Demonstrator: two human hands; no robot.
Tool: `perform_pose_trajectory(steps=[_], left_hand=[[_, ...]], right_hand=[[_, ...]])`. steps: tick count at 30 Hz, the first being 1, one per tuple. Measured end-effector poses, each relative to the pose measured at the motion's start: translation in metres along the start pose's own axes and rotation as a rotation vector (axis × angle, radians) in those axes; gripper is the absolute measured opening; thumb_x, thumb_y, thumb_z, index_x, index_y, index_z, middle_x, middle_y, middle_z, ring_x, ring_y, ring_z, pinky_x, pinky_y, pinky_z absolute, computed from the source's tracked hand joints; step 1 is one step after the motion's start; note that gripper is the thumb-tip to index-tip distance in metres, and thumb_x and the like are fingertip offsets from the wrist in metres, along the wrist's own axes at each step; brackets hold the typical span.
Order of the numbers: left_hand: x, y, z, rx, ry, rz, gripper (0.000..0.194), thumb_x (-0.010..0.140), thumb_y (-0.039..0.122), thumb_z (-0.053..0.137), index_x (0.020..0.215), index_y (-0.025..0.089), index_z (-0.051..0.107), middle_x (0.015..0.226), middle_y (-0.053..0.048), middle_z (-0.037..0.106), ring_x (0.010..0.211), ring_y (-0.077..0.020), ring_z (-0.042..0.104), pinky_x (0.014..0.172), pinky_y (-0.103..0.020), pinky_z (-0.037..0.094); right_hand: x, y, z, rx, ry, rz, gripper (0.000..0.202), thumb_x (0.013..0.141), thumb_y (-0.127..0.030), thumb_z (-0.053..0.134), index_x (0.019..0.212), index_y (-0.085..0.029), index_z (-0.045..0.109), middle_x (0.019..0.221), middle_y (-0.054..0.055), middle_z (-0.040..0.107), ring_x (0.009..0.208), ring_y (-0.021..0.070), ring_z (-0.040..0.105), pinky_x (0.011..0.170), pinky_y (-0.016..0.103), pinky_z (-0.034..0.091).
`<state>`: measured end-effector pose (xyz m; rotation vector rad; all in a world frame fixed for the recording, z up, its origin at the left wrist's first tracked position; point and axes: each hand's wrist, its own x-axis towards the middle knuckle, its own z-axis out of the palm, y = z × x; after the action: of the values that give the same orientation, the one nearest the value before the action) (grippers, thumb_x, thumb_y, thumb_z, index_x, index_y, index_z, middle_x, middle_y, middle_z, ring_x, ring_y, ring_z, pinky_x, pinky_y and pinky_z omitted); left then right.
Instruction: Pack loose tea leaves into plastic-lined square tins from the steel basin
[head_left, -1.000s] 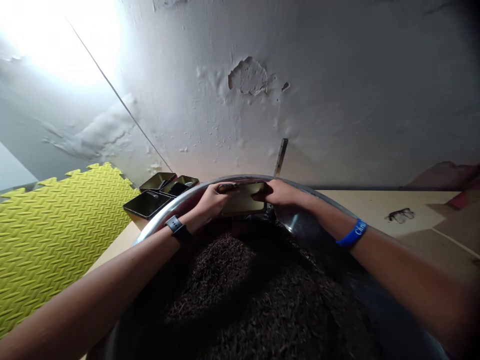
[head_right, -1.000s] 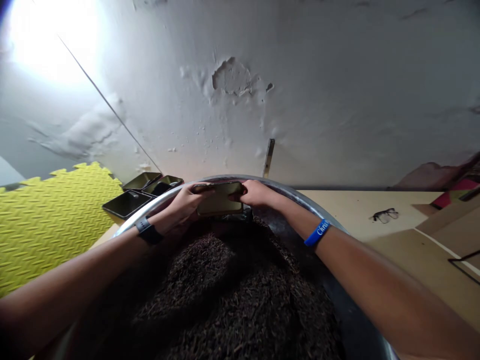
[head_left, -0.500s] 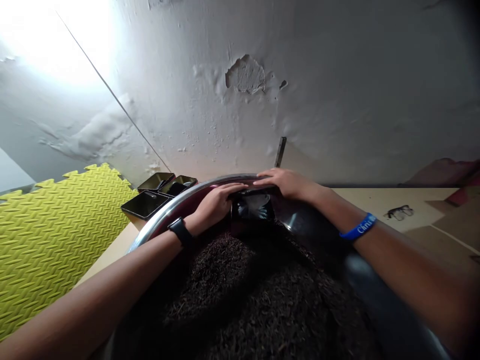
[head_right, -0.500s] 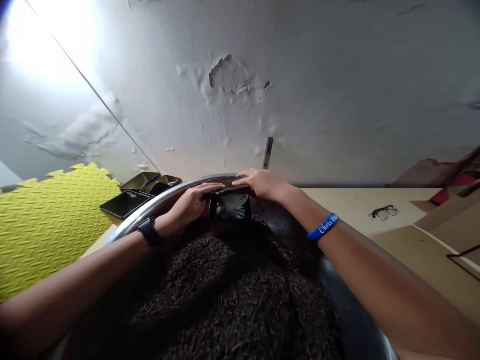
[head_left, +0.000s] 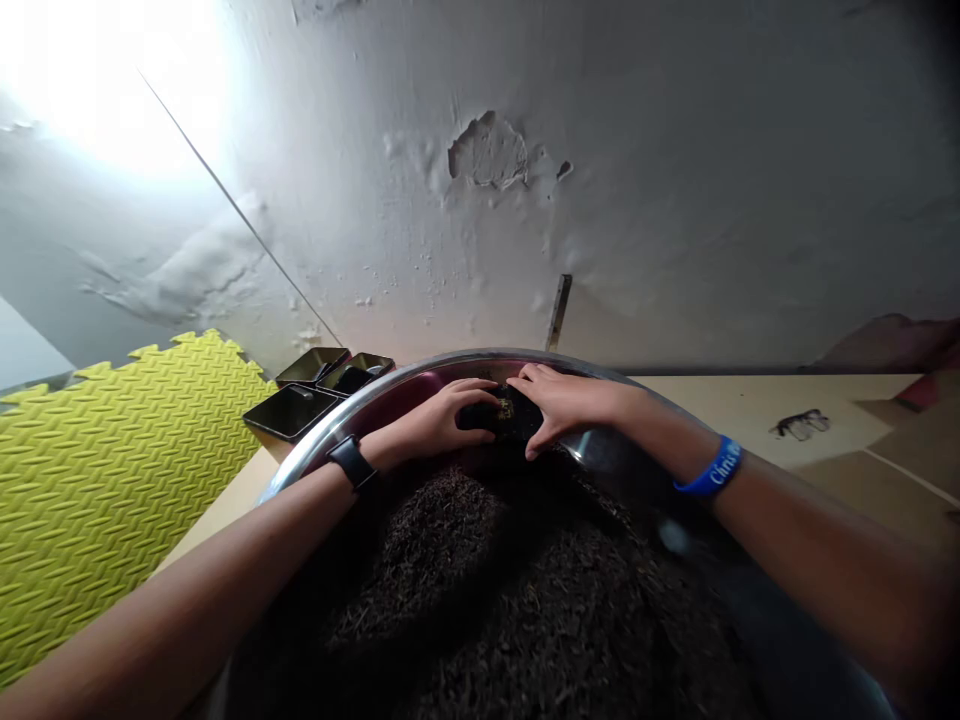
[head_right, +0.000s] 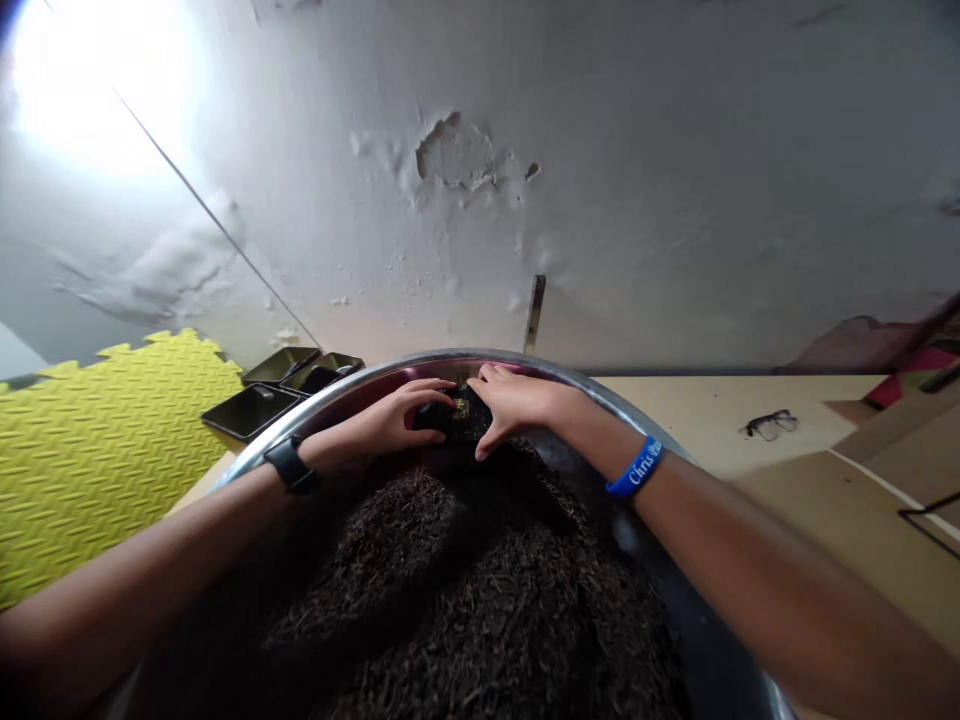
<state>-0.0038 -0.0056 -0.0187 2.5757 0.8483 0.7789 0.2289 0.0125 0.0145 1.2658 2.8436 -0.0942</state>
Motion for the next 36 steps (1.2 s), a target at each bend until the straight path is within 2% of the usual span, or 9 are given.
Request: perform_pose_trajectory(steps=[4, 8, 12, 14, 16, 20, 26, 33, 36], left_hand=[[-0.003, -0.010, 0.008, 0.101, 0.007, -0.060, 0.088, 0.067, 0.045, 0.075, 0.140, 0.019, 0.034, 0.144, -0.013, 0.037, 0.133, -0.0269, 0.034, 0.111, -0.046, 0.030], [-0.007, -0.009, 0.011, 0.207, -0.009, -0.067, 0.091, 0.066, 0.046, 0.074, 0.142, 0.018, 0.031, 0.147, -0.012, 0.031, 0.133, -0.0288, 0.033, 0.111, -0.045, 0.031], [-0.010, -0.001, 0.008, 0.232, -0.071, -0.102, 0.096, 0.068, 0.052, 0.071, 0.145, 0.018, 0.024, 0.152, -0.014, 0.020, 0.136, -0.0319, 0.028, 0.111, -0.046, 0.031], [-0.011, 0.001, 0.006, 0.219, -0.142, -0.131, 0.101, 0.071, 0.056, 0.068, 0.148, 0.017, 0.016, 0.155, -0.016, 0.008, 0.139, -0.0345, 0.021, 0.111, -0.047, 0.030], [-0.011, 0.000, 0.004, 0.177, -0.184, -0.151, 0.089, 0.081, 0.058, 0.055, 0.148, 0.017, 0.014, 0.155, -0.015, 0.004, 0.140, -0.0336, 0.019, 0.112, -0.046, 0.027], [-0.008, -0.008, 0.005, 0.113, -0.123, -0.085, 0.054, 0.097, 0.044, 0.029, 0.145, 0.020, 0.025, 0.154, -0.011, 0.017, 0.137, -0.0243, 0.030, 0.113, -0.039, 0.027], [-0.004, -0.016, 0.012, 0.028, 0.007, -0.077, 0.061, 0.090, 0.039, 0.047, 0.142, 0.015, 0.027, 0.147, -0.014, 0.032, 0.132, -0.0237, 0.038, 0.110, -0.038, 0.033], [-0.005, -0.015, 0.011, 0.015, -0.018, -0.198, 0.069, 0.086, 0.038, 0.054, 0.140, 0.005, 0.028, 0.145, -0.022, 0.031, 0.131, -0.0283, 0.037, 0.109, -0.040, 0.033], [-0.005, -0.016, 0.010, -0.042, 0.003, -0.179, 0.062, 0.086, 0.036, 0.053, 0.138, 0.008, 0.033, 0.137, -0.020, 0.044, 0.121, -0.0256, 0.049, 0.102, -0.037, 0.040]], right_hand=[[0.004, 0.001, 0.011, -0.015, 0.015, -0.040, 0.109, 0.050, -0.058, 0.076, 0.137, -0.004, 0.036, 0.133, 0.022, 0.041, 0.126, 0.0359, 0.037, 0.105, 0.044, 0.035], [0.004, 0.002, 0.005, 0.095, 0.035, -0.030, 0.112, 0.044, -0.062, 0.077, 0.134, -0.009, 0.039, 0.135, 0.020, 0.041, 0.126, 0.0375, 0.036, 0.103, 0.046, 0.035], [0.002, -0.012, -0.012, 0.484, 0.506, -0.067, 0.040, 0.076, -0.057, 0.059, 0.089, -0.019, 0.057, 0.087, 0.007, 0.059, 0.078, 0.0192, 0.056, 0.069, 0.033, 0.045], [0.001, -0.025, -0.017, 0.743, 0.756, -0.058, 0.042, 0.088, -0.052, 0.044, 0.062, -0.020, 0.046, 0.057, -0.001, 0.043, 0.051, 0.0112, 0.040, 0.051, 0.028, 0.033], [0.000, -0.039, -0.019, 0.981, 0.853, -0.112, 0.050, 0.091, -0.050, 0.042, 0.051, -0.020, 0.033, 0.047, -0.005, 0.028, 0.043, 0.0087, 0.026, 0.046, 0.028, 0.024], [0.005, -0.066, -0.024, 1.356, 0.749, -0.286, 0.053, 0.086, -0.046, 0.052, 0.047, -0.020, 0.027, 0.042, -0.007, 0.022, 0.039, 0.0068, 0.020, 0.043, 0.027, 0.018], [0.023, -0.077, -0.027, 1.503, 0.645, -0.304, 0.050, 0.085, -0.042, 0.051, 0.048, -0.020, 0.026, 0.041, -0.008, 0.021, 0.038, 0.0065, 0.015, 0.041, 0.025, 0.016], [0.045, -0.051, 0.023, 1.395, 0.720, -0.008, 0.045, 0.085, -0.043, 0.045, 0.051, -0.022, 0.024, 0.041, -0.008, 0.020, 0.036, 0.0076, 0.017, 0.038, 0.025, 0.017], [0.040, -0.038, 0.023, 0.995, 0.752, 0.004, 0.044, 0.089, -0.048, 0.040, 0.055, -0.021, 0.038, 0.049, -0.003, 0.036, 0.045, 0.0107, 0.037, 0.049, 0.026, 0.034]])
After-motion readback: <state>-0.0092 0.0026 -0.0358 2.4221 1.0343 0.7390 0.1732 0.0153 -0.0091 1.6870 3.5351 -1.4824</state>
